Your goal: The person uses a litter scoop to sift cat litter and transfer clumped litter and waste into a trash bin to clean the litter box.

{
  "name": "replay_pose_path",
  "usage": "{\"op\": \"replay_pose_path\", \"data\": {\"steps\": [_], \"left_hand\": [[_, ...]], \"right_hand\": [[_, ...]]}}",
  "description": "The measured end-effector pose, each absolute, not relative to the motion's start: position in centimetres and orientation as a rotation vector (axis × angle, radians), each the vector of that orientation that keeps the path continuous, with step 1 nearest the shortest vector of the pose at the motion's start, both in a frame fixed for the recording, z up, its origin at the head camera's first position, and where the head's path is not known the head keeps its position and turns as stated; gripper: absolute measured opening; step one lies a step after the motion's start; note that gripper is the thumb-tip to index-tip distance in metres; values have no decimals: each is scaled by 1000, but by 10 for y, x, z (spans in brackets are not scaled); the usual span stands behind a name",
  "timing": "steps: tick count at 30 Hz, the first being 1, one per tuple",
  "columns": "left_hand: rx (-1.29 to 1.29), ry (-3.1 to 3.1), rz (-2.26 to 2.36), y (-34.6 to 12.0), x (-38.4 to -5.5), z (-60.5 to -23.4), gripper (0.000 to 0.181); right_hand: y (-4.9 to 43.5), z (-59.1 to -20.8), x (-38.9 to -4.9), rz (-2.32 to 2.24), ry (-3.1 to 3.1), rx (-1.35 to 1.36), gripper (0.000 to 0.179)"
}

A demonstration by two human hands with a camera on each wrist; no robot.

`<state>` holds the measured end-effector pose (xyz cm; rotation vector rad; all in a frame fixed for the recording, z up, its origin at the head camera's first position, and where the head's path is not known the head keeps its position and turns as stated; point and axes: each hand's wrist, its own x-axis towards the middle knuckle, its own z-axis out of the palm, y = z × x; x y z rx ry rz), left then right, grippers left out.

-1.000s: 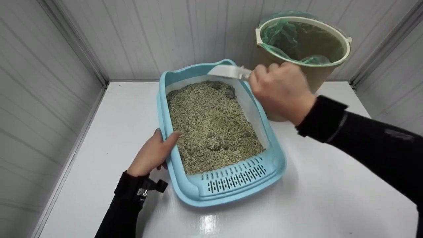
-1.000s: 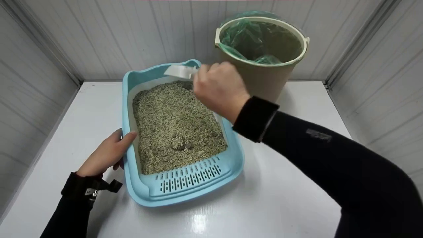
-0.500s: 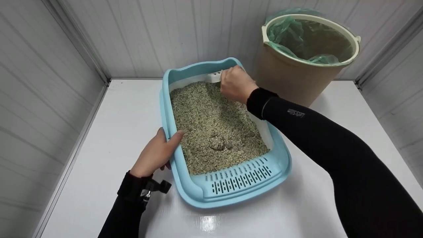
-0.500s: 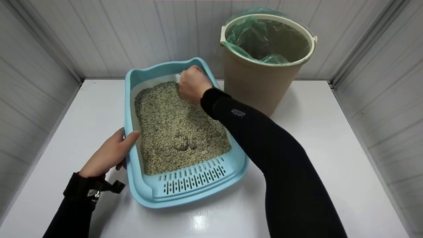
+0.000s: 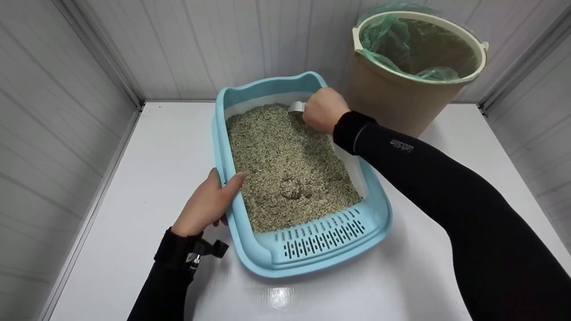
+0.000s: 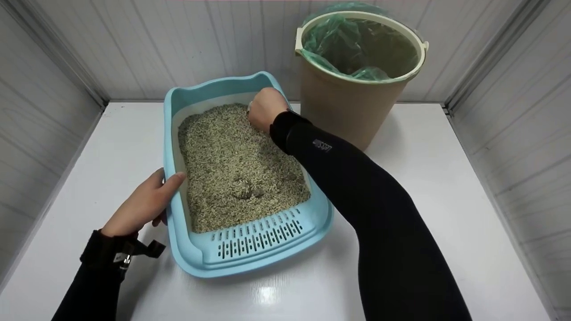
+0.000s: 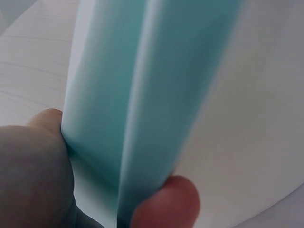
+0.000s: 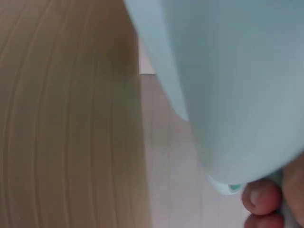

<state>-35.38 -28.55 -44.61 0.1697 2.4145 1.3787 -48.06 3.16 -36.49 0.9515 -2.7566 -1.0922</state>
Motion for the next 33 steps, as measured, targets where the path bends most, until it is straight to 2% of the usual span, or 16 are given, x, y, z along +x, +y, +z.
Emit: {"op": "replay_pose_path", "data": {"steps": [7,15,19,26,33], "left_hand": [[167,2405,1381,-285,-354,-445,88],[177,2396,1381,-284,-354,-444,86],[166,2398,1384,-285,-353,-445,91],[163,2398,1387,-285,-353,-447,85],[170,2403,1382,-286,-354,-447,92]], "right_hand": [[18,-345,-465,-995,-2941,830,52],[24,-320,-449,-927,-2909,756,57],[13,-324,-445,-1061,-2902,664,55],[-5,-338,-450,-1110,-3015,574,53],[-5,-323,-452,-999,-3126,607,52]]}}
